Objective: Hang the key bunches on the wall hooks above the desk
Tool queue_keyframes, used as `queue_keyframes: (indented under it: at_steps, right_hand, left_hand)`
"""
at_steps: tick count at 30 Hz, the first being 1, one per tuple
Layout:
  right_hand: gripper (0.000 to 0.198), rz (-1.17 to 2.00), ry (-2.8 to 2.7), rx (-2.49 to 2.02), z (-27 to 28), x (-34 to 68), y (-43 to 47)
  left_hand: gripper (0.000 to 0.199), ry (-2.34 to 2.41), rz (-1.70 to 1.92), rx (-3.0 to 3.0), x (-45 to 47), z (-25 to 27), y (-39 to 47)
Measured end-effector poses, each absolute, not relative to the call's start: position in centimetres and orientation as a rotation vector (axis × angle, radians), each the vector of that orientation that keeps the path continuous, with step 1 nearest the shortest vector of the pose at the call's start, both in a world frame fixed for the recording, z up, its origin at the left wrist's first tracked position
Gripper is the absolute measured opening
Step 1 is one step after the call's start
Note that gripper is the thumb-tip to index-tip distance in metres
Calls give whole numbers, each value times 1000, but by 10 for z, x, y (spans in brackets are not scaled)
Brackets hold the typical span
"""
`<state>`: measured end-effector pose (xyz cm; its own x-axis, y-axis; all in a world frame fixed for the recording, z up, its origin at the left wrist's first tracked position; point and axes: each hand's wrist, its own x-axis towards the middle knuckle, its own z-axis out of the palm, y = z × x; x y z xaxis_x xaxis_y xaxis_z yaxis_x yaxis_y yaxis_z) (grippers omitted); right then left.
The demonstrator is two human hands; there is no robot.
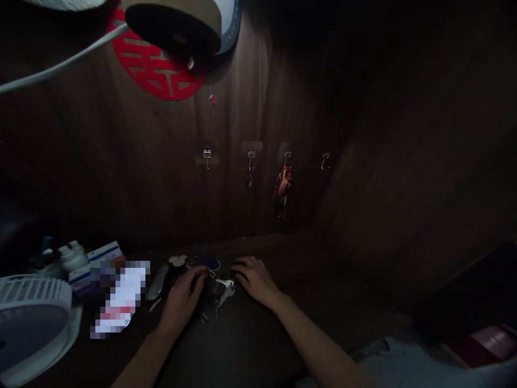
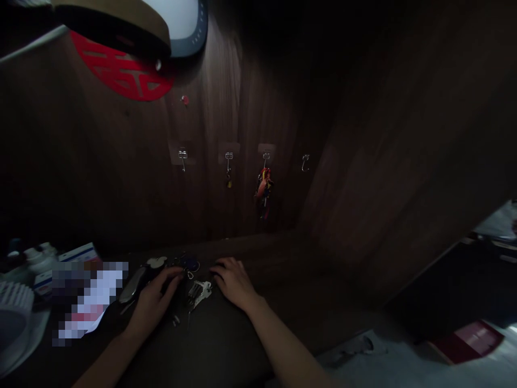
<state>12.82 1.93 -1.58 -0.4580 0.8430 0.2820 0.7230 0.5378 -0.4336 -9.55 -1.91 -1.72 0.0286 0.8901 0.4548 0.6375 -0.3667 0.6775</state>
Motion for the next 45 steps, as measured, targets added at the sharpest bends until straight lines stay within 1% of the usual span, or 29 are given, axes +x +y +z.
queue_keyframes:
  at_steps: [5,13,16,21,26,29,34,40,45]
  right_hand:
    - [29,390,-2303,-1246,-14,128,18]
    - [11,482,-2231,-1239,-20,130,25]
    - [10,606,-2070,-1207,-21,129,28]
    - [14,987,-1624,-1054,-21,121,29]
    - [22,1208,-1443,-929,-16,110,25]
    - [25,1285,-1400,-898,-14,107,23]
    - [26,1348,-1349,-878,-16,105,23]
    - [27,1457,-1348,-873,-17,103,21]
    - [49,1558,-1406,-797,-17,100,17]
  left_hand:
    - [22,1518,1247,2110,-95,-21,-19]
    - [21,1488,1272,2191,-91,-24,-17]
    - [21,1495,1265,2211,-88,-25,-15]
    - [25,1454,1278,2280,-81,-25,-13]
    - [29,1395,1251,2320,-74,-23,-16]
    - [31,1355,1194,2291,-72,-25,-17]
    - [25,1279,1185,2226,-70,-28,-16]
    - [27,1300,1218,2237,-70,-29,-15]
    - [27,1306,1245,2216,-69,-27,-15]
